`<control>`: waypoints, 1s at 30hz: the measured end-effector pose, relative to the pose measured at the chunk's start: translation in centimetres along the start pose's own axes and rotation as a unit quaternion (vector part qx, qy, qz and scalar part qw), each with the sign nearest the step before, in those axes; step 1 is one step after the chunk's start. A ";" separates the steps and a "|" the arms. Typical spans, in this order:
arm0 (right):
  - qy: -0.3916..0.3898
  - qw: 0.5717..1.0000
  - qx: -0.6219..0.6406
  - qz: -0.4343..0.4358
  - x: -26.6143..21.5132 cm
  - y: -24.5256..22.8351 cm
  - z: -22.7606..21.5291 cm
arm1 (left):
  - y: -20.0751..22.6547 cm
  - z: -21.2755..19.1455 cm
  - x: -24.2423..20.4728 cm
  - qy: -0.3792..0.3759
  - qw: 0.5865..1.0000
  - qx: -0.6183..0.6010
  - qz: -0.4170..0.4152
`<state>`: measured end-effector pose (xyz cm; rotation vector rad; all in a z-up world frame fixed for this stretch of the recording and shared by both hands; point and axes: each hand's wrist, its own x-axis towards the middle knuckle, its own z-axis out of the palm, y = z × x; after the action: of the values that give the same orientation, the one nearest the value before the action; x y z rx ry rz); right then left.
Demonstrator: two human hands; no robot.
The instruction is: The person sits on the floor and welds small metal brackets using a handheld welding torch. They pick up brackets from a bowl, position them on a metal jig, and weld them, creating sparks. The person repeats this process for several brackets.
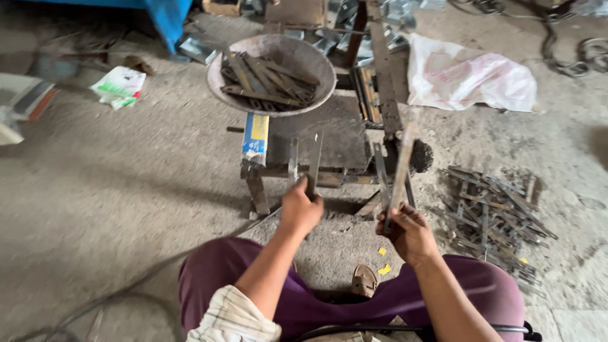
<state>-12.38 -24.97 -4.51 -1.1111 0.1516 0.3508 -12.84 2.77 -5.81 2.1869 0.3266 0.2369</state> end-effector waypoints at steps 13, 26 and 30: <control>0.062 0.987 -0.141 -0.054 1.0 2.9 -1.8 | -6.1 1.2 5.5 0.082 0.988 0.133 0.012; 0.074 0.983 -0.163 -0.029 1.8 2.8 -0.5 | -6.1 0.0 4.1 0.073 0.997 0.008 0.016; 0.071 0.983 -0.168 -0.022 2.0 2.9 -0.5 | -5.5 -0.4 3.7 0.058 0.998 -0.019 -0.024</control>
<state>-11.51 -23.91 -7.76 -1.4724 0.1986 0.2612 -10.25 7.39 -9.87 2.1293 0.4358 0.3417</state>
